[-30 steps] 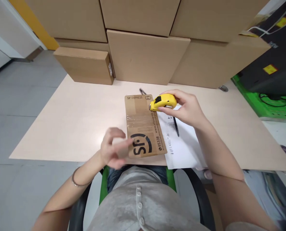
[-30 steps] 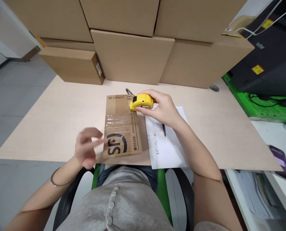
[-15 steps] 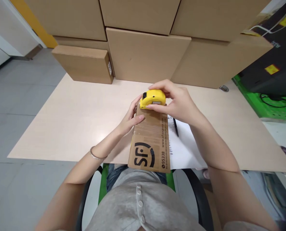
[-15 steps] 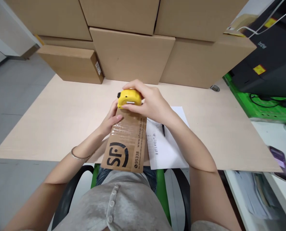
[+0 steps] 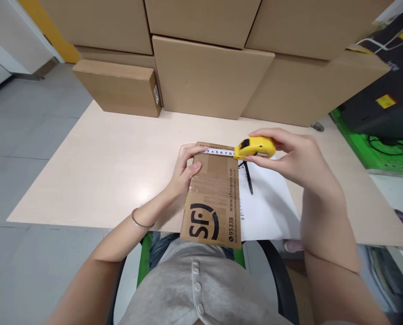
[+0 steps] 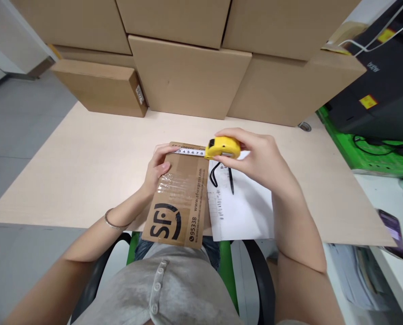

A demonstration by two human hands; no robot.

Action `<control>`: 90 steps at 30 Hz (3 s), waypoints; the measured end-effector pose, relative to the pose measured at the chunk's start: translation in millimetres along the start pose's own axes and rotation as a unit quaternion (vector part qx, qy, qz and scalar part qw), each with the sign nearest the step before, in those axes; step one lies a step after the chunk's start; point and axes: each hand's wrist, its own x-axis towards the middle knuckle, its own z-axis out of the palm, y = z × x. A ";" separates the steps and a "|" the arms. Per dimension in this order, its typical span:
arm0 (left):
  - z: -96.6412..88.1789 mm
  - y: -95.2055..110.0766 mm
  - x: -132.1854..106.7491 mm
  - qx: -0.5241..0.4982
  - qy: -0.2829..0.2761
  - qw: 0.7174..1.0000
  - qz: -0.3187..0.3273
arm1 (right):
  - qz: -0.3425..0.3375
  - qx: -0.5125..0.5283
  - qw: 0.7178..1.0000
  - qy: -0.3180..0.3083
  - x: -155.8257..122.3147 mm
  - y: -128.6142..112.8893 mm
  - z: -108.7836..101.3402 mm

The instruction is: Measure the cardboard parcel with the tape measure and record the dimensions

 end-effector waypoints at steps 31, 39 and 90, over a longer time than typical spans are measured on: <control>-15.9 4.2 -2.4 -0.110 -0.017 0.981 -0.159 | -0.046 0.043 0.996 0.066 6.3 -21.4 16.3; -108.0 61.9 18.4 0.075 -0.033 0.928 -0.362 | 0.002 0.142 0.985 0.101 -2.6 -15.3 24.4; -80.0 23.6 47.6 0.145 -0.175 0.907 -0.355 | 0.363 -0.291 0.836 -0.290 -66.7 60.3 71.0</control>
